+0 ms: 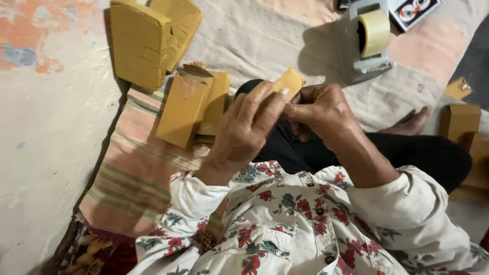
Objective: The person sits on the floor and packs smart watches into small cardboard boxes. They open a product box, place the watch and accessories inside, close the box, and seal it with tape from a dispenser. The process is repeated for multiple units.
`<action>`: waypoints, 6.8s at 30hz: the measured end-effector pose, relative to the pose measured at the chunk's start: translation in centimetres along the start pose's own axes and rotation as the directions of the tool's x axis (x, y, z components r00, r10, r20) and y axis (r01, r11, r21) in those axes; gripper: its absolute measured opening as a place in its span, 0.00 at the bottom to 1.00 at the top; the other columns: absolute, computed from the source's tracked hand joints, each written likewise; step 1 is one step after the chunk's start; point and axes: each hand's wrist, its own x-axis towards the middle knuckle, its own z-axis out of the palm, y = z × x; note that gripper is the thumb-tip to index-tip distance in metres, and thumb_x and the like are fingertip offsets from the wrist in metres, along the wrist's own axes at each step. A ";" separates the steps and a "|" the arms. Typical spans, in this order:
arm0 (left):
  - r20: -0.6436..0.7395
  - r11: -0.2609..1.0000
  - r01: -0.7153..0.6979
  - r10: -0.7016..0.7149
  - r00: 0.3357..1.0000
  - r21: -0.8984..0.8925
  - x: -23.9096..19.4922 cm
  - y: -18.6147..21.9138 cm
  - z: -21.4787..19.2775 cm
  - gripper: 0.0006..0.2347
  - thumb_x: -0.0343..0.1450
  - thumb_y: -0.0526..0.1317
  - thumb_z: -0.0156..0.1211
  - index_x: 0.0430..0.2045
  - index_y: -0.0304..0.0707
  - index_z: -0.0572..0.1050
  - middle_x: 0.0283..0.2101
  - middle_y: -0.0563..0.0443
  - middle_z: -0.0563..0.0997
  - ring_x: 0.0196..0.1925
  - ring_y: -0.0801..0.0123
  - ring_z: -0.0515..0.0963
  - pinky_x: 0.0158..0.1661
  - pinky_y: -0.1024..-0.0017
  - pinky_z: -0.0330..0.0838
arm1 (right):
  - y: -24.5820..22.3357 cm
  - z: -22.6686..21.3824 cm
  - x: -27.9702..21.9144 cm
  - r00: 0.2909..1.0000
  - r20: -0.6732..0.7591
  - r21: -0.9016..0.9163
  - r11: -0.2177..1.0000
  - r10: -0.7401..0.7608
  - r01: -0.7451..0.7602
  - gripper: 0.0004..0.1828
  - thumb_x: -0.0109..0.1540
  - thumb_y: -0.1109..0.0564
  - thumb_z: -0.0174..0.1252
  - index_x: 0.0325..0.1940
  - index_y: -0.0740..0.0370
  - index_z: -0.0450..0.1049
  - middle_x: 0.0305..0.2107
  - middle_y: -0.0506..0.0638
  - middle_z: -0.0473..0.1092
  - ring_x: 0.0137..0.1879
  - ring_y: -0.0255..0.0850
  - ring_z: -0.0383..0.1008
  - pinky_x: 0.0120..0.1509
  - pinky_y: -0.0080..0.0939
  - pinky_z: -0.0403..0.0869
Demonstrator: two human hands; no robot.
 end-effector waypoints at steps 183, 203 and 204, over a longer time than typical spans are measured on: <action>0.775 0.941 0.310 -0.293 0.559 0.132 12.5 -28.4 24.7 0.37 0.59 0.61 0.73 0.66 0.53 0.72 0.63 0.41 0.79 0.62 0.52 0.77 0.63 0.62 0.69 | 13.7 -14.2 30.2 0.916 0.220 -0.947 0.153 -0.336 0.284 0.25 0.63 0.39 0.69 0.50 0.60 0.73 0.42 0.58 0.75 0.50 0.56 0.76 0.51 0.56 0.76; 0.190 0.919 0.375 -0.393 0.900 0.123 6.0 -24.6 29.8 0.29 0.72 0.56 0.64 0.63 0.40 0.65 0.63 0.42 0.67 0.68 0.43 0.61 0.64 0.41 0.58 | 17.1 -10.2 34.0 0.843 0.046 -0.956 0.220 -0.537 0.192 0.25 0.71 0.38 0.53 0.58 0.61 0.69 0.51 0.60 0.66 0.58 0.57 0.63 0.65 0.61 0.61; 0.204 0.922 0.372 -0.386 0.900 0.105 6.1 -24.7 29.3 0.33 0.71 0.61 0.65 0.64 0.41 0.64 0.63 0.42 0.66 0.69 0.44 0.61 0.65 0.40 0.58 | 17.3 -11.0 33.3 0.855 0.007 -0.944 0.278 -0.518 0.177 0.28 0.69 0.35 0.54 0.60 0.60 0.68 0.52 0.61 0.65 0.60 0.58 0.62 0.67 0.62 0.60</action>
